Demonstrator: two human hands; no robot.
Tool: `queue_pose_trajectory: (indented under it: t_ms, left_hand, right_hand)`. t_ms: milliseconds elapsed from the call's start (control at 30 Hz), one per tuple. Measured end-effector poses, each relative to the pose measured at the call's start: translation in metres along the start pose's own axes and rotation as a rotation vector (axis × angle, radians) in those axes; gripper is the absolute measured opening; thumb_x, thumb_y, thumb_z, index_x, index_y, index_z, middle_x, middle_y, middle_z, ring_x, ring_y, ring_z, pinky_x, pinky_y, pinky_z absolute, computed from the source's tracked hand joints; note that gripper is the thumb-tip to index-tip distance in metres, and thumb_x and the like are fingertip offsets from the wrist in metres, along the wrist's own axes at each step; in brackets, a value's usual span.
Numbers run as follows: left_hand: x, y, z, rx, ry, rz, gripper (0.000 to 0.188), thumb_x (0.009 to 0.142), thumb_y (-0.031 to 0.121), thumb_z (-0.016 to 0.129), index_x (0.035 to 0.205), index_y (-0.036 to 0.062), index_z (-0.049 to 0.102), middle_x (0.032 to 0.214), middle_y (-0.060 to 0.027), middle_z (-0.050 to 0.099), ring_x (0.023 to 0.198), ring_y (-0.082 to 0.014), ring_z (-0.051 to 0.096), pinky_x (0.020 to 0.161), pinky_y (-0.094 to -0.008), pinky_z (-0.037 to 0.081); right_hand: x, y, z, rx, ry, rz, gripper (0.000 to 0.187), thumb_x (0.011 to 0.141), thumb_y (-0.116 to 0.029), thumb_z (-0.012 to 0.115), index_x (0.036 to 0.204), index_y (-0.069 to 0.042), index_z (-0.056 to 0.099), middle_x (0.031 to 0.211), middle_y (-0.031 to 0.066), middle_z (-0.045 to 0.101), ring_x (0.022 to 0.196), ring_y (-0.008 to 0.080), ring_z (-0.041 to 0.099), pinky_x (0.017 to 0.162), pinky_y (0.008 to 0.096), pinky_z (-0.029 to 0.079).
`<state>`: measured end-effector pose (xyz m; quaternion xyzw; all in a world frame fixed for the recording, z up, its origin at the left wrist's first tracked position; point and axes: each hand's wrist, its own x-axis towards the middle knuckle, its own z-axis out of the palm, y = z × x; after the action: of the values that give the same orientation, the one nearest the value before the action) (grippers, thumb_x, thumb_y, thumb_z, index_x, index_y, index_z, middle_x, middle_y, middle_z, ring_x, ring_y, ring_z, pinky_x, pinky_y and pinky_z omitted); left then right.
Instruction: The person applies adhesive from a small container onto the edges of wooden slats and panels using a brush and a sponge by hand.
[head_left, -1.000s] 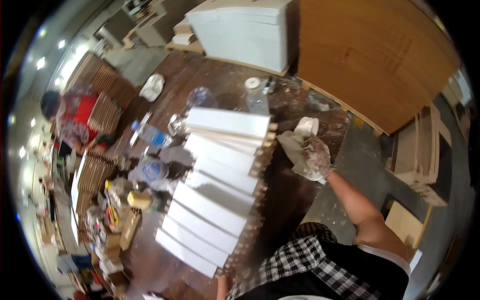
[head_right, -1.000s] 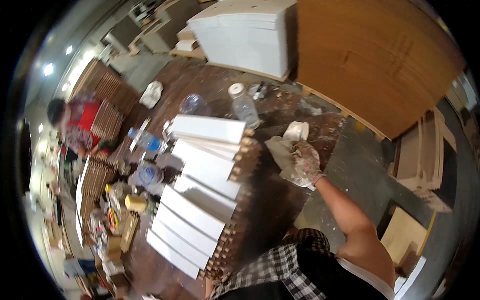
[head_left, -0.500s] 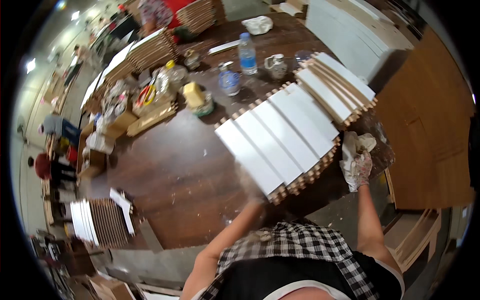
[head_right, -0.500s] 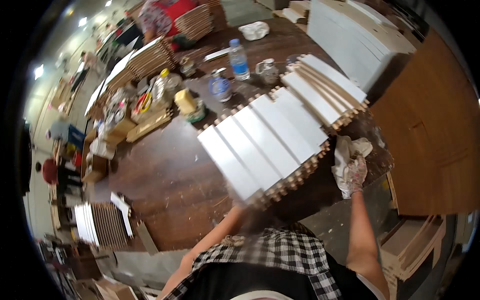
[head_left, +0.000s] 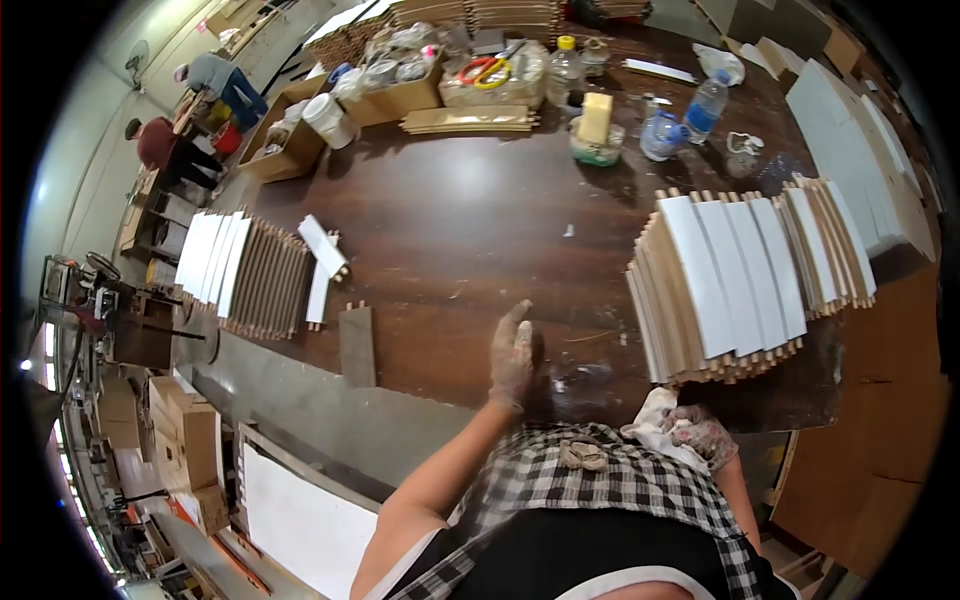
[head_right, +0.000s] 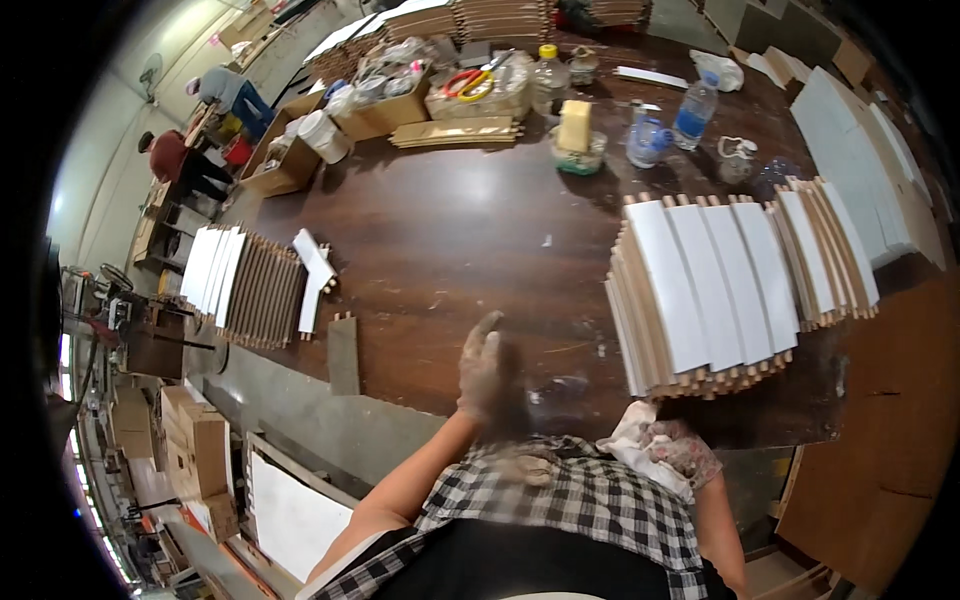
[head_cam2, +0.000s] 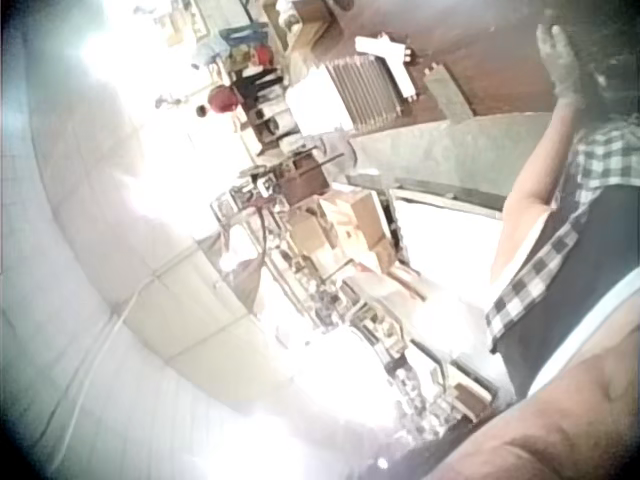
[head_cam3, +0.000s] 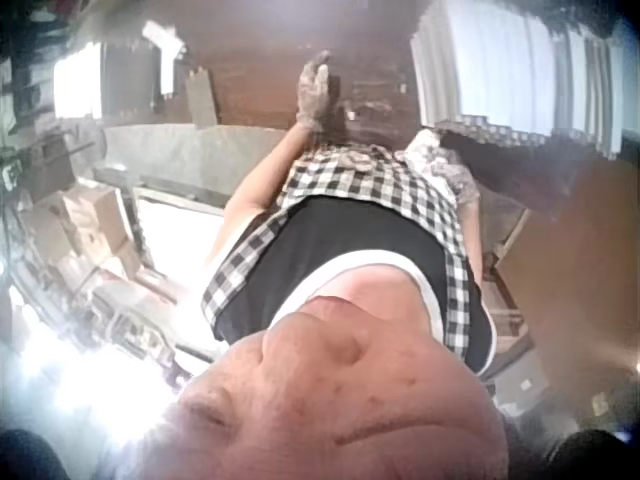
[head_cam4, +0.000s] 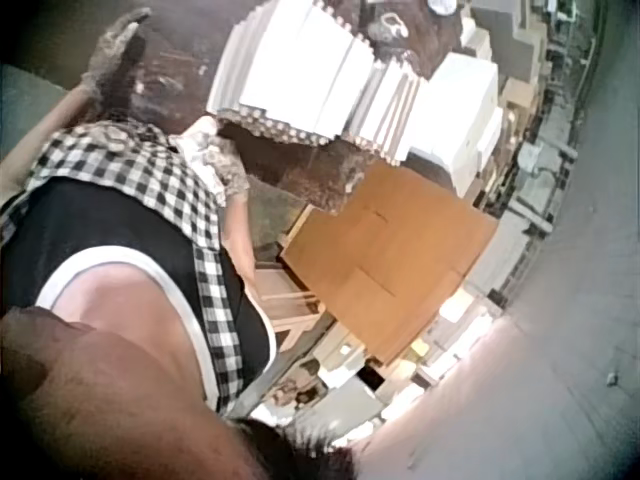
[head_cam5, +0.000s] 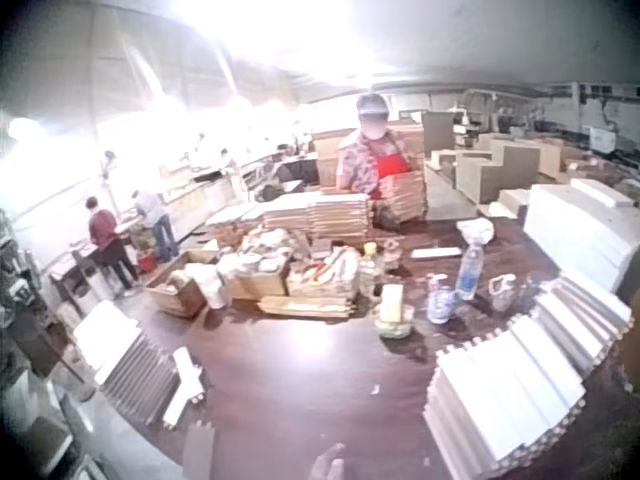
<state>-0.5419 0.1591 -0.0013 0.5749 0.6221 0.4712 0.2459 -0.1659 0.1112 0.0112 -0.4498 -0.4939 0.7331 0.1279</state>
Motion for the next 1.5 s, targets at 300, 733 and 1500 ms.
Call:
queue_pose_trajectory:
  t_ms: [300,733,1500]
  left_hand:
    - [0.013,-0.083,-0.223,0.817,0.254,-0.124,0.060,0.076,0.022,0.072,0.130,0.0068,0.050,0.136,-0.0163,0.043,0.123,-0.0377,0.040,0.102,-0.0475,0.034]
    - [0.169,-0.154,-0.298,0.751,0.315,-0.255,0.080,0.083,0.043,0.065,0.144,0.0091,0.027,0.146,-0.0201,0.028,0.127,-0.0408,0.038,0.102,-0.0470,0.039]
    - [0.138,-0.176,-0.319,1.070,-0.071,-0.337,0.077,0.078,0.024,0.069,0.140,-0.0006,0.031,0.112,-0.0177,0.055,0.101,-0.0334,0.056,0.085,-0.0404,0.049]
  right_hand:
    - [0.118,-0.164,0.158,-0.077,0.202,-0.310,0.018,0.070,-0.011,0.063,0.085,-0.002,0.065,0.083,0.0011,0.064,0.079,0.0099,0.058,0.072,0.0253,0.047]
    - [0.239,-0.150,0.195,-0.367,0.707,-0.377,0.017,0.074,0.001,0.056,0.090,0.001,0.062,0.087,0.0047,0.064,0.082,0.0114,0.058,0.074,0.0257,0.047]
    - [0.269,-0.110,0.175,-0.331,0.693,-0.523,0.017,0.071,-0.004,0.057,0.087,-0.001,0.060,0.084,0.0037,0.060,0.082,0.0137,0.058,0.076,0.0265,0.046]
